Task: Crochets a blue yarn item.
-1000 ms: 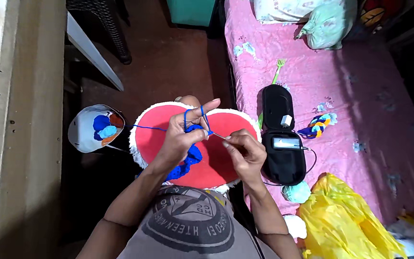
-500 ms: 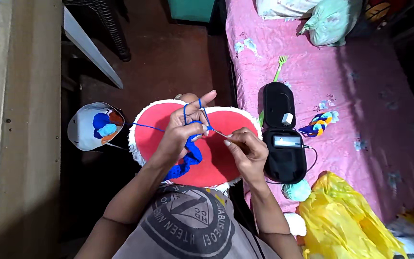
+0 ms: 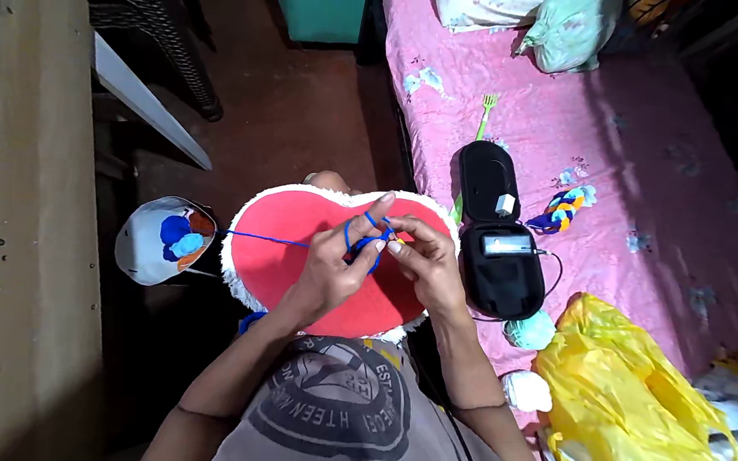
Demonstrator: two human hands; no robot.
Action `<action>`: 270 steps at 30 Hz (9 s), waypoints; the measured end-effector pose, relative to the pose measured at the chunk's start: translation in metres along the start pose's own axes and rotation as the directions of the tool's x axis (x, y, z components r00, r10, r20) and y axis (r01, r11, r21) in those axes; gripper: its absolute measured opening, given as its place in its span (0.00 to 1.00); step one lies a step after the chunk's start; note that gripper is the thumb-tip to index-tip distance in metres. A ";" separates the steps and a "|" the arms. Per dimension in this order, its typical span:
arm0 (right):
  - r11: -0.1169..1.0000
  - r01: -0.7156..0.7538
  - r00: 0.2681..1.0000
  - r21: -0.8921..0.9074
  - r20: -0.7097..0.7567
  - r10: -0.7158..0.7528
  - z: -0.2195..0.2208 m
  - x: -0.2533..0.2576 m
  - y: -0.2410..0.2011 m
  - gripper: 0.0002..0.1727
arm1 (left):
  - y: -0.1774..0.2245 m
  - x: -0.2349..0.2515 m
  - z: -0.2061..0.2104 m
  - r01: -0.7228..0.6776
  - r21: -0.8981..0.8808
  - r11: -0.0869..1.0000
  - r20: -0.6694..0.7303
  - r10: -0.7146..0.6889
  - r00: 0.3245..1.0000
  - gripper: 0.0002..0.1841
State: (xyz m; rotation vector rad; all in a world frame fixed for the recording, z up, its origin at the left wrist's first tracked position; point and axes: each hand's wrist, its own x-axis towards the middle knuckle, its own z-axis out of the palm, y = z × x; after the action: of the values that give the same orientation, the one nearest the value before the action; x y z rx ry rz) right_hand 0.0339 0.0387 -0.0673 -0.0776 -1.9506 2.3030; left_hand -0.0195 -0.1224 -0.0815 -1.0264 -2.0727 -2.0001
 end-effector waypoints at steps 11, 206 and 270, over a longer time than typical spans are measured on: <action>0.978 0.046 0.991 0.206 -0.131 -0.019 0.012 0.005 0.008 0.12 | -0.002 0.003 -0.040 0.281 -0.340 0.897 0.144 -0.246 0.959 0.09; 0.975 0.200 0.978 -0.095 0.073 -0.193 -0.014 -0.010 0.006 0.07 | 0.021 0.014 -0.024 0.277 -0.356 0.893 -0.036 -0.309 0.950 0.29; 0.977 0.198 0.943 0.079 -0.286 -0.168 0.014 -0.006 0.022 0.18 | 0.011 0.013 -0.022 0.339 -0.170 0.926 0.167 -0.312 0.935 0.44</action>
State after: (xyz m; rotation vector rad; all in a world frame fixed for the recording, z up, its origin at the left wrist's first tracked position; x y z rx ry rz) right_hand 0.0370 0.0210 -0.0874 -0.1901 -1.6236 2.1383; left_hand -0.0318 -0.1379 -0.0625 -0.9205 -2.2835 -2.3980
